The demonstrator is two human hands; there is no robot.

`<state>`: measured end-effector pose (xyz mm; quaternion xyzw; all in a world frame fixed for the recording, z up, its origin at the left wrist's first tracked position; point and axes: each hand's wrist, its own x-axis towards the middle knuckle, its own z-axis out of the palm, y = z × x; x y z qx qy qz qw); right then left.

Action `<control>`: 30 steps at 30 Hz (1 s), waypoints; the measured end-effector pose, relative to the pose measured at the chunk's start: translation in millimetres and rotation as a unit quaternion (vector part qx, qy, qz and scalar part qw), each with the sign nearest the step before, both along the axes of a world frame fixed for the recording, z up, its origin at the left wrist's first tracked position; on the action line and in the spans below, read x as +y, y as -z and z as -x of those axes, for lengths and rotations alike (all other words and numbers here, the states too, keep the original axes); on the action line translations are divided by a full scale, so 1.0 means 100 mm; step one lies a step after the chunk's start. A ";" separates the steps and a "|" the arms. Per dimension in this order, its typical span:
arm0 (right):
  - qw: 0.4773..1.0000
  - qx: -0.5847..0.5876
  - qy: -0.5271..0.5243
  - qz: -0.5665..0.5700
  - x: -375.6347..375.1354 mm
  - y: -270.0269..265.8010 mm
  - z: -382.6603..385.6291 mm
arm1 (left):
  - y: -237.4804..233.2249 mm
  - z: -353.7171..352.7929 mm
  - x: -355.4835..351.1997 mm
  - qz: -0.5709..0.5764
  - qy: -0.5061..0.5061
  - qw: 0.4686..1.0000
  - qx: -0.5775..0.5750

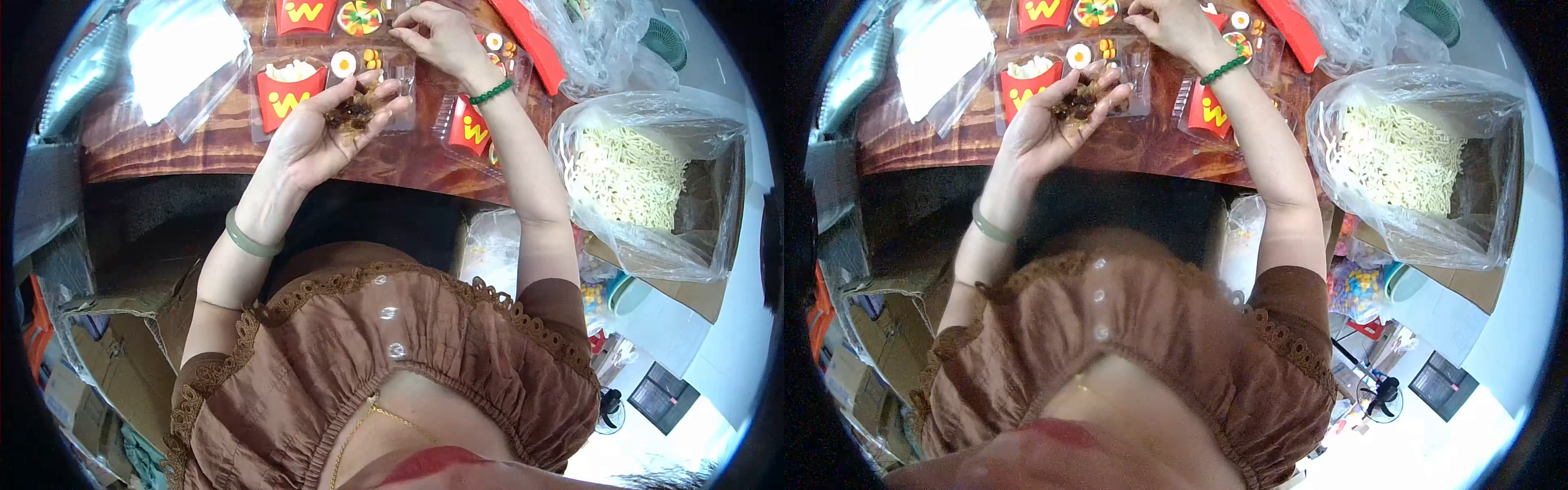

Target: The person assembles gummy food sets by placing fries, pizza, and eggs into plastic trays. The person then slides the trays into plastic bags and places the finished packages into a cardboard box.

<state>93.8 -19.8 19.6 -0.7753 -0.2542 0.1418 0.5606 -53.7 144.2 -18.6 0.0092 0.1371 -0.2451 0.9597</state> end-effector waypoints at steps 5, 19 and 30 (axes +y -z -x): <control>1.000 0.014 0.001 0.000 -0.01 -0.02 0.04 | 0.03 -0.06 -0.01 0.057 -0.025 0.997 -0.051; 0.998 0.049 0.024 -0.010 -0.55 -0.32 0.48 | 0.06 -0.20 -0.23 0.020 0.013 0.991 -0.129; 0.995 0.080 0.045 -0.024 -0.88 -0.37 0.65 | -0.18 -0.13 -0.59 -0.028 0.029 0.995 -0.090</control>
